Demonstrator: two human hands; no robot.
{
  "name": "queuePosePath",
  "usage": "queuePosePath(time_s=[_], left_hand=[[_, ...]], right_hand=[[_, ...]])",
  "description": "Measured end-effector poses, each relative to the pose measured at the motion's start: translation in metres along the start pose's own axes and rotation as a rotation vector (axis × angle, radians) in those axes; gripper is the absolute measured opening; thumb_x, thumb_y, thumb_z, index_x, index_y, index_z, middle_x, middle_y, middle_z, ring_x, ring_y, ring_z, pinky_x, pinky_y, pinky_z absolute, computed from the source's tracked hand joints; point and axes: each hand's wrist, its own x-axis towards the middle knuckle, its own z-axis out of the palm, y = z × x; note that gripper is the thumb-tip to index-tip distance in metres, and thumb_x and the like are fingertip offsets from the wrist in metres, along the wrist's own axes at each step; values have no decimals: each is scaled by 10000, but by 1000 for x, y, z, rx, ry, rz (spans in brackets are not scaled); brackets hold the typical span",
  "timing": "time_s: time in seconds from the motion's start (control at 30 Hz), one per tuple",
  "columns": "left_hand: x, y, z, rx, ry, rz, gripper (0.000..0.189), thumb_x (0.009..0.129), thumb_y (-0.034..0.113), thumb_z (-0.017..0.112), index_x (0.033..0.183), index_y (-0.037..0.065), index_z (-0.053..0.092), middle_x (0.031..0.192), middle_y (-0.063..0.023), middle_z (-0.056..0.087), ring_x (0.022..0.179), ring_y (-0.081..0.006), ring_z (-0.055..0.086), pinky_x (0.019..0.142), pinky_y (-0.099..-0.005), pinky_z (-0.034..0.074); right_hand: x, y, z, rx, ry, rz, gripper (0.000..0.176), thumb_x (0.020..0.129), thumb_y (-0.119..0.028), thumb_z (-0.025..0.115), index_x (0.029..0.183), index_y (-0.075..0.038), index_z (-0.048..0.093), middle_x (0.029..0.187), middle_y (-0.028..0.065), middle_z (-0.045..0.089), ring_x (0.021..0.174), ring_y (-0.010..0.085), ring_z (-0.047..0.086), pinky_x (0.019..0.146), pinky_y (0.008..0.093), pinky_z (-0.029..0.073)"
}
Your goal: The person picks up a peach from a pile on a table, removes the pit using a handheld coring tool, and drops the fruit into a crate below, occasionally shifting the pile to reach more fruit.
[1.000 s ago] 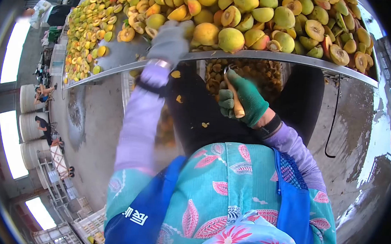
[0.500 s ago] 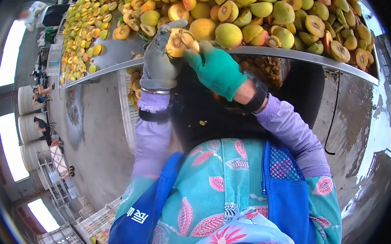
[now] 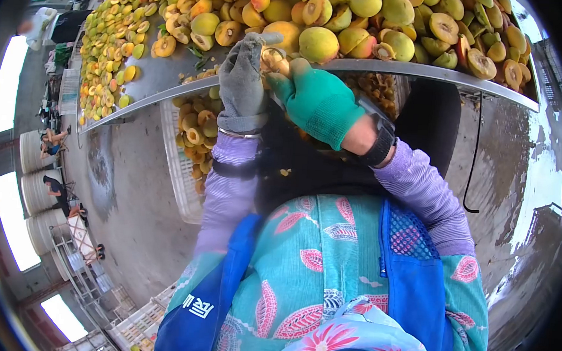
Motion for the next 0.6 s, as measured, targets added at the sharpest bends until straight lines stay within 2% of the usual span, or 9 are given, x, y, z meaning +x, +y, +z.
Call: queuePosePath(time_s=[0.07,0.1,0.2,0.27,0.37,0.4,0.5,0.6], left_hand=[[1,5,4,70,-10,-18,271,949,235,520,1093,26,615,971,-104,668,862,-186,649,780,-305,524],[2,3,3,102,-20,-28,308,969,274,494,1089,15,610,964,-108,664,859,-187,647,774,-304,525],[3,8,7,187,-35,62,435,1007,376,407,1074,-11,596,942,-119,652,848,-190,643,766,-299,528],[2,6,10,163,-1,102,332,984,293,459,1056,4,606,933,-106,657,842,-183,641,774,-297,519],[-1,15,16,216,1,149,194,935,159,527,1039,26,622,929,-86,666,839,-174,641,785,-295,508],[-2,16,17,214,-1,167,168,876,62,554,1022,41,635,930,-71,675,845,-167,643,786,-294,502],[-4,5,15,599,71,344,170,893,101,546,1023,46,639,908,-61,678,837,-170,648,778,-295,506],[-5,-9,12,571,72,324,221,931,182,517,1025,21,636,888,-91,674,815,-193,650,747,-300,517]], right_hand=[[-7,1,0,-4,-15,-52,361,921,-348,549,844,4,536,598,201,585,550,383,599,499,476,467],[-13,-2,5,72,-36,-16,360,925,-345,547,845,6,532,569,197,565,534,393,584,502,480,465],[-12,-3,4,197,75,64,369,935,-350,536,850,9,532,591,208,571,552,404,584,517,492,464],[-5,-2,-2,260,173,106,378,940,-356,531,855,11,532,612,217,579,568,407,589,521,490,465],[3,-1,-12,135,98,50,378,941,-365,529,853,3,526,631,216,585,580,398,594,518,477,466],[1,1,-11,61,72,15,377,942,-366,528,851,0,510,621,213,582,570,395,591,510,469,465],[-9,1,-7,88,12,65,376,943,-362,526,850,2,498,600,206,578,557,392,590,510,472,466],[-15,3,-2,78,41,43,382,946,-360,523,851,9,492,587,205,572,544,389,588,502,471,465]])
